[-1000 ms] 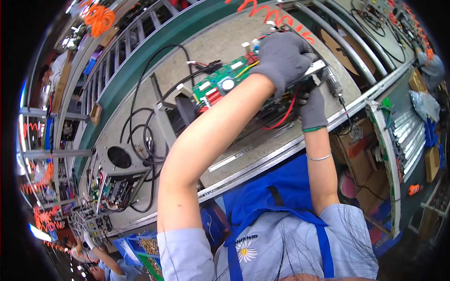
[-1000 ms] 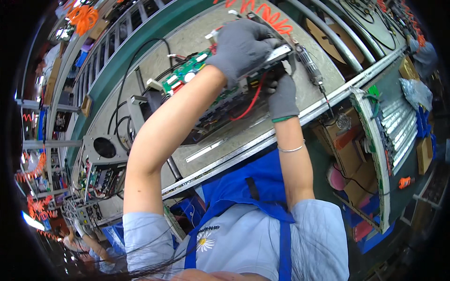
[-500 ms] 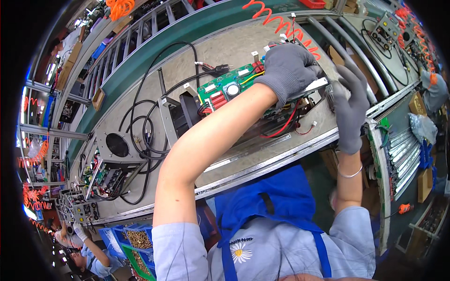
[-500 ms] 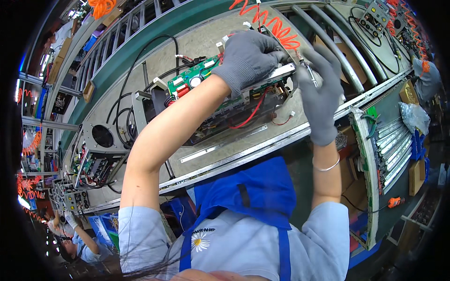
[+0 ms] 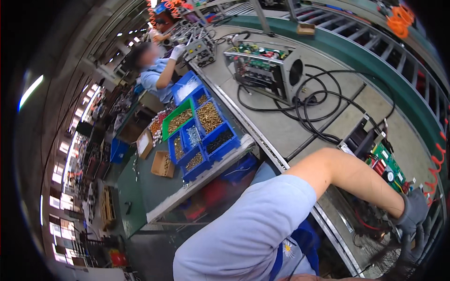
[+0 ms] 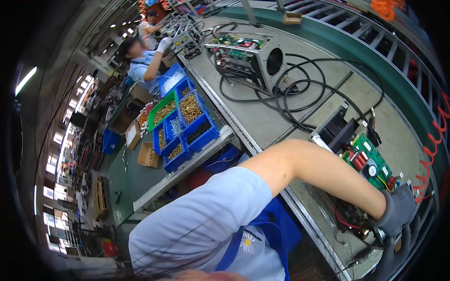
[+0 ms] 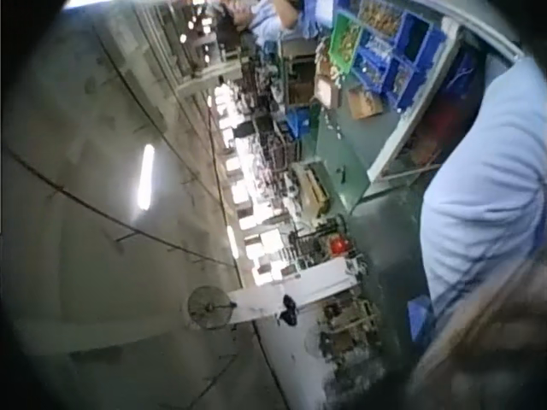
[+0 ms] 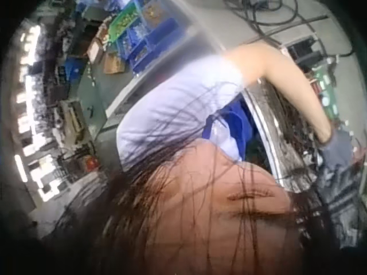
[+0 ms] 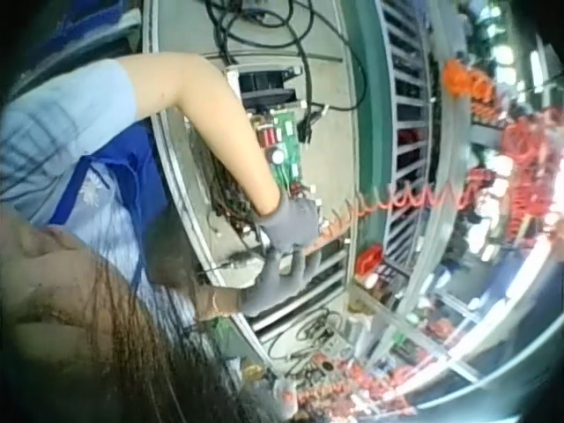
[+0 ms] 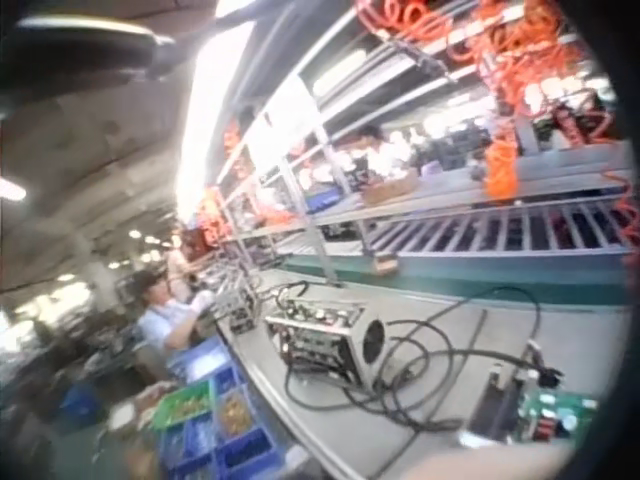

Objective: The person assembles an electronic device on a factory workbench, using a pneumatic screwdriver to fasten screws and pliers to strip and connect wires. They handle a circuit board, metal frame, and various small components from nearby bins, repeatedly adjusting the device's position and securing parts throughout the process.

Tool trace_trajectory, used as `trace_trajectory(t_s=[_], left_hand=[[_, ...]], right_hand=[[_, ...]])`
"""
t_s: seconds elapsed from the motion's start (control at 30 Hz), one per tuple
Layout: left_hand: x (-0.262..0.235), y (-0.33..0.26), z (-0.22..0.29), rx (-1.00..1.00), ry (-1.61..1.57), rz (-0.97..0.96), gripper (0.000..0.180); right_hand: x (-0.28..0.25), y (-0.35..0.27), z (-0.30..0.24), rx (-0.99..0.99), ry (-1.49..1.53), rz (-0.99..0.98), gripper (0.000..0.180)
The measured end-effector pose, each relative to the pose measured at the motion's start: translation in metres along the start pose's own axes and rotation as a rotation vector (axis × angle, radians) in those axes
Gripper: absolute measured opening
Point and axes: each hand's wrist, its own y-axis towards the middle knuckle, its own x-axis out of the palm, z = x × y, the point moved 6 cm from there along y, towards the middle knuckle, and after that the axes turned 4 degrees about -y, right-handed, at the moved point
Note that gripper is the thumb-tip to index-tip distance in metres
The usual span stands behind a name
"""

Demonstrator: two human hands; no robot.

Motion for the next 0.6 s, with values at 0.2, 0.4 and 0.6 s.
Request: trace_trajectory(t_s=[0.2, 0.4, 0.6], left_hand=[[-0.01, -0.007, 0.018, -0.017, 0.165, -0.059, 0.035], [-0.027, 0.001, 0.026, 0.103, -0.127, 0.076, 0.037], [-0.07, -0.09, 0.047, 0.034, 0.335, 0.4, 0.045]], right_hand=[[0.006, 0.018, 0.012, 0.014, 0.093, 0.013, 0.04], [0.011, 0.022, 0.036, 0.12, 0.109, 0.027, 0.045], [0.023, 0.025, -0.005, 0.208, 0.17, 0.124, 0.048]])
